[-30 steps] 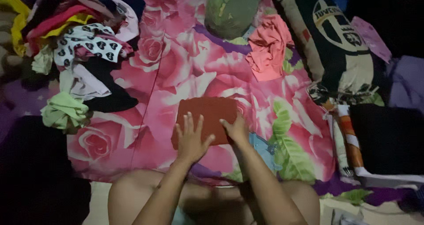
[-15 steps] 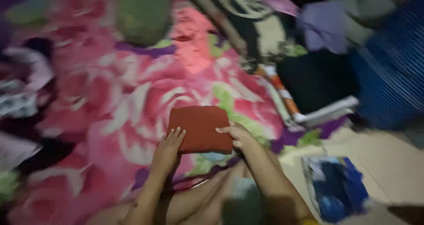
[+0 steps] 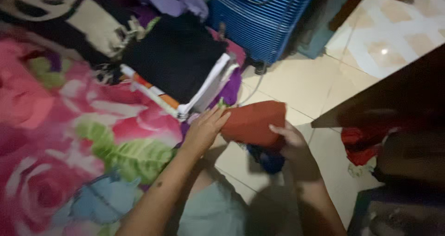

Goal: The person sits on a bed and folds several pieces of clothing one by one, including a blue graphic shirt, a red shirt, dark shorts, and a white top, placing each folded item into a growing stack.

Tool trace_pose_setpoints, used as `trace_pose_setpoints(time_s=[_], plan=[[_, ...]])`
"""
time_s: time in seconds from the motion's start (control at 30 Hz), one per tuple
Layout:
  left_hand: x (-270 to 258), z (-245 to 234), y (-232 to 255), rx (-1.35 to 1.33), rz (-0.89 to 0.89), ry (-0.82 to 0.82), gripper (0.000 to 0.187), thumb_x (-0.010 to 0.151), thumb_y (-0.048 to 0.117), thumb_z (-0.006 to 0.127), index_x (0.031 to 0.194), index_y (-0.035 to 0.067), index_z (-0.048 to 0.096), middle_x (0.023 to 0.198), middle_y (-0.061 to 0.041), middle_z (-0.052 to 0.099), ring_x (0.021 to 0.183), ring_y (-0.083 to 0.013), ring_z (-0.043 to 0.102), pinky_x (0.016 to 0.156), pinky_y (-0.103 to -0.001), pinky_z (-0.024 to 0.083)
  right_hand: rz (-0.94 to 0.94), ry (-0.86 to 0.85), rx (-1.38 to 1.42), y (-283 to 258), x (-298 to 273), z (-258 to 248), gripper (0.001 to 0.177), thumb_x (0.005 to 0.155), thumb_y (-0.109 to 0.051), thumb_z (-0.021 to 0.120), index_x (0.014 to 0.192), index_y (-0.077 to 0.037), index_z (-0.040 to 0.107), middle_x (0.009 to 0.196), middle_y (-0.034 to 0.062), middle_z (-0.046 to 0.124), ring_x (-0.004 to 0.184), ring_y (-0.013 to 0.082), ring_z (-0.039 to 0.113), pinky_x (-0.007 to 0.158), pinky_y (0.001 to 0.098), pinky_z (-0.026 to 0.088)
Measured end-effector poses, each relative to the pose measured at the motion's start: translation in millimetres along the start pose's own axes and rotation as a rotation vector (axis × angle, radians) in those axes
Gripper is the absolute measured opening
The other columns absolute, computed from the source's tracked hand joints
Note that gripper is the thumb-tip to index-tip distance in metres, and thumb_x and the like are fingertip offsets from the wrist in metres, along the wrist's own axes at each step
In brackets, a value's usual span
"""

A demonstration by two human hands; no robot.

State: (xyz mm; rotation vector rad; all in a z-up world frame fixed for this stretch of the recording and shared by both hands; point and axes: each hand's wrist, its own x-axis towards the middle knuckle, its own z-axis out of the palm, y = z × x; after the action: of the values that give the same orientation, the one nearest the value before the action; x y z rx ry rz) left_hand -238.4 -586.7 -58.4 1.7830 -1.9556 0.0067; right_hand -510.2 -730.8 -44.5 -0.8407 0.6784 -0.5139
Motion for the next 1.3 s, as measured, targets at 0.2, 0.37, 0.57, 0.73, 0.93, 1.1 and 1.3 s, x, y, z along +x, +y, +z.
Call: trace_pose_setpoints(time_s=[0.2,0.37,0.57,0.73,0.93,1.1,1.3], plan=[[82,139,16,0.157,0.206,-0.059,0.056,0.091,0.009,0.053,0.146,0.015,0.053,0.158,-0.014,0.044,0.15,-0.0357,0.034,0.123,-0.055,0.023,-0.129,0.333,0.046,22,-13,-66,0.063,0.087,-0.019,0.066,0.145,-0.003,0.048,0.139,0.0165,0.058,0.128,0.0322,0.056,0.105,0.0497,0.046],[33,220,29,0.076,0.04,-0.382,0.071,0.086,0.008,0.055,0.154,0.023,0.044,0.167,-0.013,0.028,0.151,-0.0345,0.019,0.118,-0.061,0.014,-0.045,0.655,-0.371,93,-28,-95,0.066,0.086,-0.027,0.065,0.145,-0.004,0.05,0.144,0.018,0.053,0.133,0.0353,0.049,0.108,0.056,0.039],[23,221,38,0.098,0.077,-0.627,0.072,0.089,0.035,0.061,0.155,0.017,0.038,0.166,-0.016,0.014,0.157,-0.0361,0.009,0.123,-0.062,0.0,-0.682,0.799,-1.7,137,7,-103,0.07,0.084,-0.037,0.064,0.145,-0.004,0.053,0.15,0.0199,0.048,0.139,0.0391,0.042,0.112,0.0635,0.03],[26,217,32,0.014,-0.007,-0.438,0.07,0.092,0.047,0.058,0.154,0.02,0.041,0.168,-0.019,0.014,0.155,-0.0368,0.011,0.123,-0.061,0.004,-0.69,0.534,-2.05,131,96,-103,0.059,0.096,-0.046,0.054,0.147,-0.016,0.052,0.163,0.0184,0.034,0.152,0.0361,0.023,0.115,0.0689,0.021],[6,242,24,0.037,-0.048,-0.329,0.076,0.093,0.06,0.055,0.156,0.021,0.039,0.167,-0.02,0.016,0.154,-0.0372,0.013,0.122,-0.061,0.008,-0.705,0.601,-2.102,127,136,-127,0.057,0.102,-0.042,0.051,0.153,-0.017,0.051,0.16,0.0142,0.043,0.144,0.0348,0.043,0.112,0.0628,0.026],[7,248,25,0.065,-0.094,-0.346,0.079,0.091,0.059,0.056,0.157,0.022,0.037,0.167,-0.019,0.015,0.154,-0.0365,0.013,0.121,-0.06,0.008,-0.89,0.633,-2.004,139,148,-134,0.052,0.106,-0.037,0.053,0.153,-0.015,0.053,0.155,0.0148,0.055,0.139,0.0332,0.056,0.116,0.0588,0.032],[8,232,29,-0.017,-0.19,-0.512,0.08,0.094,0.06,0.056,0.158,0.017,0.033,0.166,-0.018,0.02,0.154,-0.0371,0.016,0.122,-0.065,0.008,-0.845,0.623,-2.026,130,143,-120,0.056,0.1,-0.038,0.056,0.151,-0.015,0.054,0.153,0.0143,0.055,0.136,0.0354,0.056,0.113,0.0626,0.036]])
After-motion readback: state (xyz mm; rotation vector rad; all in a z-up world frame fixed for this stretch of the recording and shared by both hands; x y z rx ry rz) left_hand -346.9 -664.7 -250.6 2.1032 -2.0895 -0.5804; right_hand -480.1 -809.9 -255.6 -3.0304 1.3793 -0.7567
